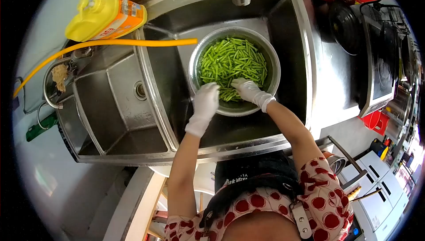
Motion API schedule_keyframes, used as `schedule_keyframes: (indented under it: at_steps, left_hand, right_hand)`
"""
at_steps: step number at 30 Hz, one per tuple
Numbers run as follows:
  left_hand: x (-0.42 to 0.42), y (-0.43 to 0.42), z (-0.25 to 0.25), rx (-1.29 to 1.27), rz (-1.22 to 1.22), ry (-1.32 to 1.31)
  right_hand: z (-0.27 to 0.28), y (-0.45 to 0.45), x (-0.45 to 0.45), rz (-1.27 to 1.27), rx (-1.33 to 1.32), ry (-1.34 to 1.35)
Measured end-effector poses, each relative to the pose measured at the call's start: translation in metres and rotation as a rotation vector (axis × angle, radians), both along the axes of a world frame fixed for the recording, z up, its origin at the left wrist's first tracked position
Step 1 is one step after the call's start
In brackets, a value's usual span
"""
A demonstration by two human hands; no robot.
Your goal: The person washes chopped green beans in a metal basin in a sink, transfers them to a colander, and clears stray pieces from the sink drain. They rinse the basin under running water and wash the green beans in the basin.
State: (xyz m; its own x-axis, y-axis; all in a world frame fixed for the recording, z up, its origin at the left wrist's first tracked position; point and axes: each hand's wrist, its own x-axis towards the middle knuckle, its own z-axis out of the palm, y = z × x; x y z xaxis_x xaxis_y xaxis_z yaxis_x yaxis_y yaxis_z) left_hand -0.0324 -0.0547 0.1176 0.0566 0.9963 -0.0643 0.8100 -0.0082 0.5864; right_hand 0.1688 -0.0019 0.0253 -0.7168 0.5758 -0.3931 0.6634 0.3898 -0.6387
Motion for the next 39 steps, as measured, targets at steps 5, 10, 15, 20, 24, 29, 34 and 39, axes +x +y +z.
schedule_keyframes:
  at_steps: [5,10,15,20,24,29,34,39]
  left_hand:
    - [0.009,-0.007,-0.067,-0.306,-0.408,0.262]
    - [-0.006,-0.01,-0.07,-0.475,-0.477,0.401]
    - [-0.003,-0.007,-0.074,-0.305,-0.267,0.239]
    - [0.017,0.007,-0.083,-0.316,0.054,0.141]
    - [0.034,0.015,-0.092,-0.398,0.084,0.395]
    - [0.039,0.009,-0.11,-0.366,0.202,0.381]
    - [0.047,0.008,-0.108,-0.305,0.238,0.292]
    - [0.055,0.002,-0.13,-0.131,0.287,0.176]
  right_hand:
    - [-0.009,-0.01,0.031,0.309,0.147,-0.266]
    - [0.008,-0.012,0.039,0.354,0.121,-0.321]
    - [0.008,-0.016,0.044,0.367,0.099,-0.352]
    - [0.008,-0.017,0.044,0.373,0.12,-0.357]
    - [0.002,-0.023,0.045,0.331,0.192,-0.315]
    - [-0.004,-0.026,0.048,0.3,0.174,-0.28]
    - [0.007,-0.022,0.048,0.31,0.09,-0.311]
    - [0.007,-0.022,0.047,0.293,0.087,-0.312]
